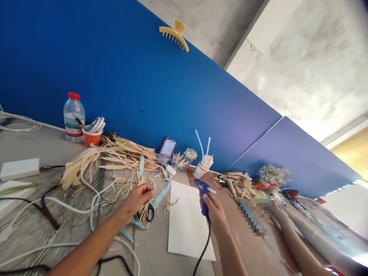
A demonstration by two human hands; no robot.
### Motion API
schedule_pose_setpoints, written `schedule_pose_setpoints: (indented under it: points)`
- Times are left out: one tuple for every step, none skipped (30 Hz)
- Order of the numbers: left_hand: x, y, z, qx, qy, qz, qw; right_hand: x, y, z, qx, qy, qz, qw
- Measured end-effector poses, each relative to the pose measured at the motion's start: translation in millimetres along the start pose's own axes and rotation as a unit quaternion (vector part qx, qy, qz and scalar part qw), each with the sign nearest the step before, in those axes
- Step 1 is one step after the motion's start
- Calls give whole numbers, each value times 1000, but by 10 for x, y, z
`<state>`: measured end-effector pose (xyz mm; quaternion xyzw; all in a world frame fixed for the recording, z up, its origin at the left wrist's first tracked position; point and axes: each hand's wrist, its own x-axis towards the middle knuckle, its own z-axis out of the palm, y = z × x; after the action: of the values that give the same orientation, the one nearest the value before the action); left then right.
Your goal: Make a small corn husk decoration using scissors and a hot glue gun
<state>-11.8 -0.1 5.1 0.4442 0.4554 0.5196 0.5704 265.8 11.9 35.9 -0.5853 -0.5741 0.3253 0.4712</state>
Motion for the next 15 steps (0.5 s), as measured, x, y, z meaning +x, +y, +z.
schedule_pose_setpoints:
  points:
    - [13,-20,-4,3,1,0,1000,-36,-89,11,99,-38,20,994]
    - [30,-43,-10,6,4,2,1000,-79,-174,48,175,-75,27,981]
    - [48,-67,-18,11,9,6,1000,-124,-250,109,224,-115,38,967]
    - [68,-91,-26,16,15,11,1000,-169,-312,191,254,-149,50,954]
    - [87,-112,-35,21,21,19,999,-211,-358,288,269,-183,66,943]
    - [104,-130,-44,26,27,28,999,-246,-385,394,280,-212,79,933]
    - [117,-143,-53,31,34,38,998,-274,-396,501,288,-236,78,925]
    - [127,-150,-60,35,41,47,997,-292,-391,602,283,-254,73,922]
    - [134,-153,-66,37,46,55,997,-300,-375,692,269,-269,65,923]
    - [137,-151,-70,38,53,59,996,-301,-351,767,254,-272,55,926]
    - [137,-146,-71,38,58,62,996,-295,-322,826,234,-270,45,933]
    - [135,-139,-71,37,62,64,995,-284,-290,869,207,-266,34,941]
    - [133,-132,-69,35,64,66,995,-273,-258,897,178,-259,23,949]
    - [130,-125,-66,33,67,67,995,-262,-228,914,146,-252,13,956]
    - [126,-119,-64,31,70,67,995,-253,-202,923,113,-248,7,962]
